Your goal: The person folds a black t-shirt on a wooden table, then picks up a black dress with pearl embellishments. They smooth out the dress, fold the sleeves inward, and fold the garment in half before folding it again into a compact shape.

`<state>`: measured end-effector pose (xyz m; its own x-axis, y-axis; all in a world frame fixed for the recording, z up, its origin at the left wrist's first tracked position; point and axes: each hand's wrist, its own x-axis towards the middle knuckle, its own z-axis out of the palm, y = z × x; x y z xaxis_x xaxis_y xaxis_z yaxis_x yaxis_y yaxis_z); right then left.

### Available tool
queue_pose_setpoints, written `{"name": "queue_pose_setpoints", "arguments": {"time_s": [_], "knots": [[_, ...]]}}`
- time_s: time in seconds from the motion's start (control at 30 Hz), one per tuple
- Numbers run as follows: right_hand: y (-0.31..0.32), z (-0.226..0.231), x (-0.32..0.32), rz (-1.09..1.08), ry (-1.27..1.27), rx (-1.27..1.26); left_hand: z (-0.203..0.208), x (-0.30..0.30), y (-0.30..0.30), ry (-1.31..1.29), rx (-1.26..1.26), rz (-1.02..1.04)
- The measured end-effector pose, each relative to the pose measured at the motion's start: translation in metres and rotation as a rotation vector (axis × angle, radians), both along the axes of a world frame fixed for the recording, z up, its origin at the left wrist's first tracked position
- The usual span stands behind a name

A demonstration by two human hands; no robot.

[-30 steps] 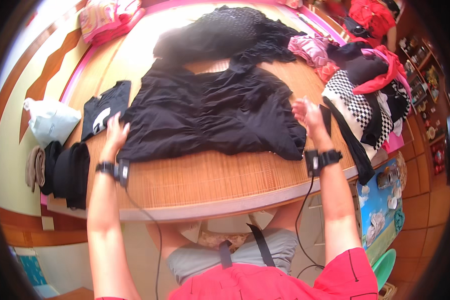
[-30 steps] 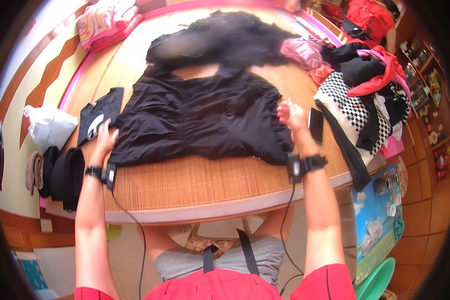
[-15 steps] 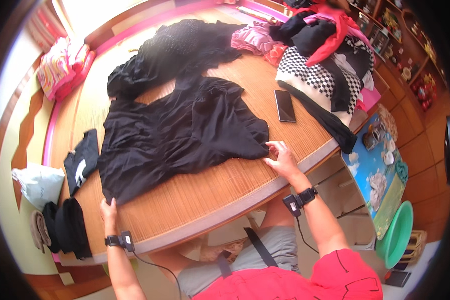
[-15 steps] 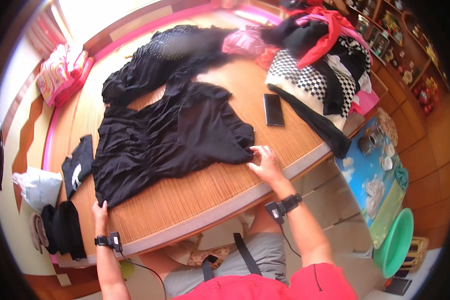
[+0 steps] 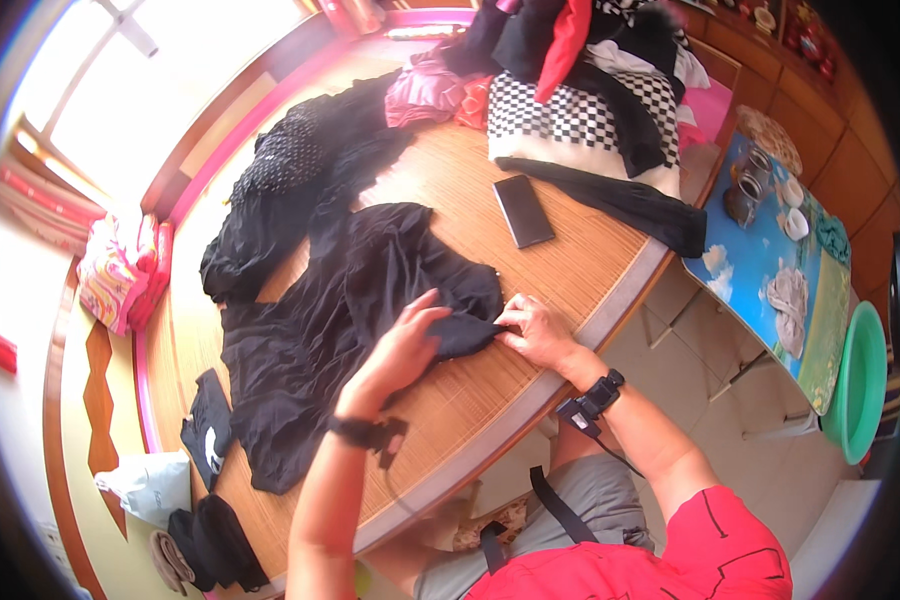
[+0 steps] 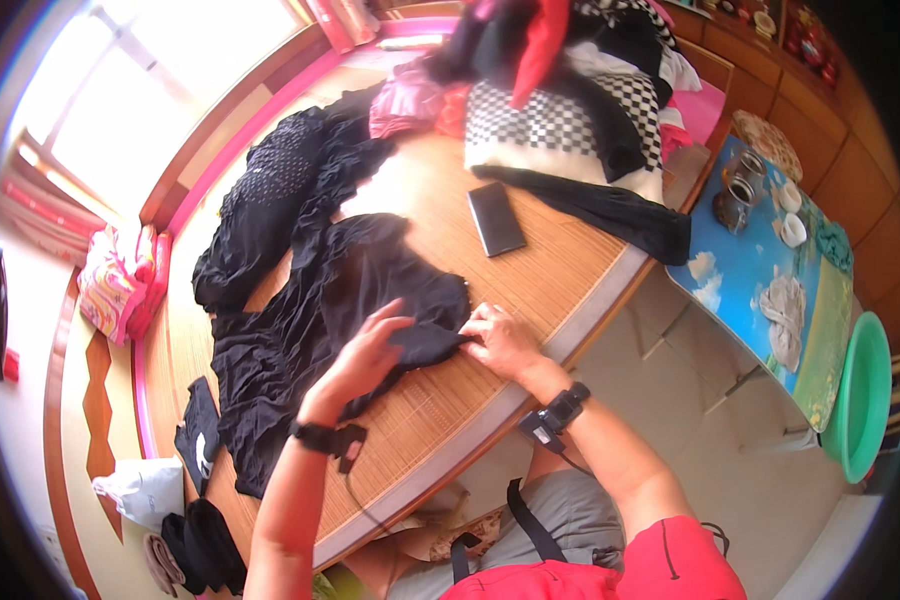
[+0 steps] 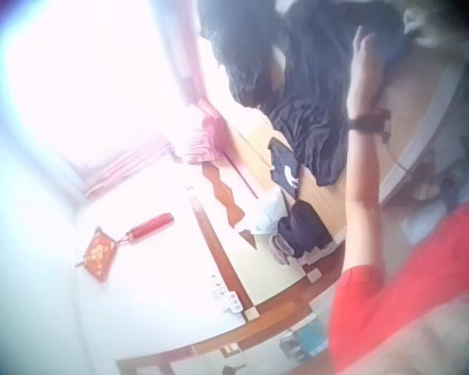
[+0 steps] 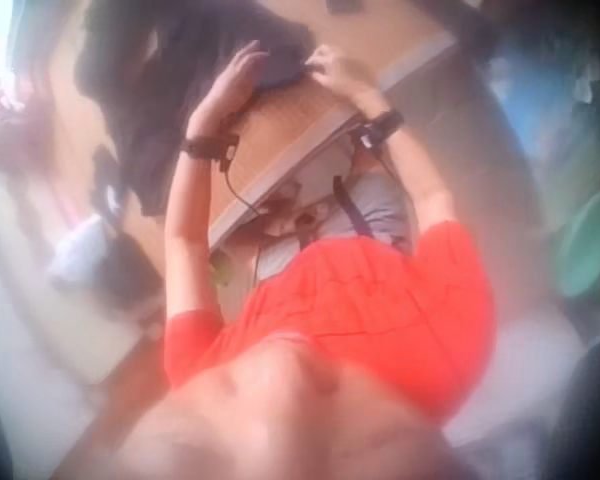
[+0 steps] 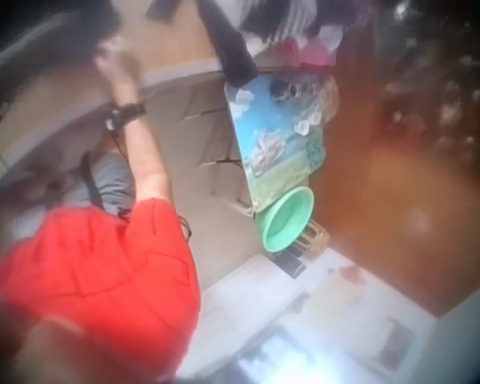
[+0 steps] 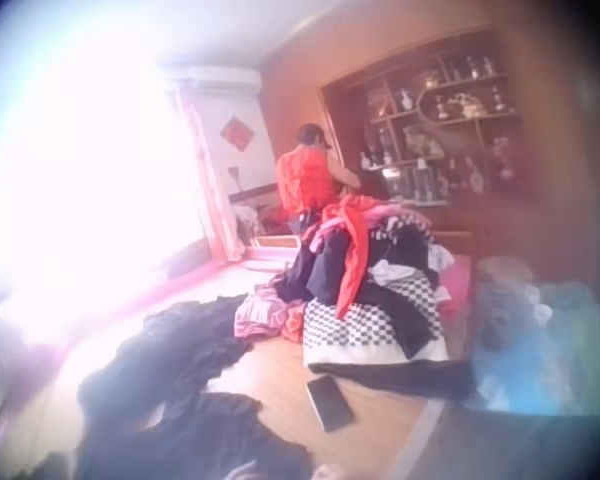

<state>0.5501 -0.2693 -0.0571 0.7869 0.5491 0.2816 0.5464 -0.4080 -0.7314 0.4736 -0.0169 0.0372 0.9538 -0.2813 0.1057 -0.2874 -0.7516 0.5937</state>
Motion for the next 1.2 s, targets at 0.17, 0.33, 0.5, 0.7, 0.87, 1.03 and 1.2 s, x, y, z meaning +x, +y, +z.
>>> {"name": "queue_pose_setpoints", "arguments": {"time_s": [0.17,0.33,0.5,0.7,0.87,1.03,1.2], "knots": [[-0.009,0.01,0.013,0.114,0.047,0.006,-0.009,0.055,-0.042,0.324,0.144,-0.094],[-0.013,0.015,0.033,0.235,0.067,-0.073,-0.01,0.058,-0.03,0.198,0.114,-0.177],[0.001,0.007,0.06,0.275,0.034,-0.19,0.021,0.055,-0.037,0.43,-0.051,0.061],[0.006,0.008,0.064,0.127,0.074,-0.164,0.034,0.082,-0.036,0.051,0.123,0.086],[0.007,0.001,0.058,-0.013,0.13,-0.134,-0.017,0.107,-0.016,-0.107,0.123,0.089],[0.003,0.003,0.045,-0.135,0.102,-0.071,-0.05,0.112,-0.021,-0.103,0.171,0.137],[0.001,-0.002,0.04,-0.21,0.043,-0.037,-0.06,0.113,-0.03,-0.16,0.178,0.174]]}}
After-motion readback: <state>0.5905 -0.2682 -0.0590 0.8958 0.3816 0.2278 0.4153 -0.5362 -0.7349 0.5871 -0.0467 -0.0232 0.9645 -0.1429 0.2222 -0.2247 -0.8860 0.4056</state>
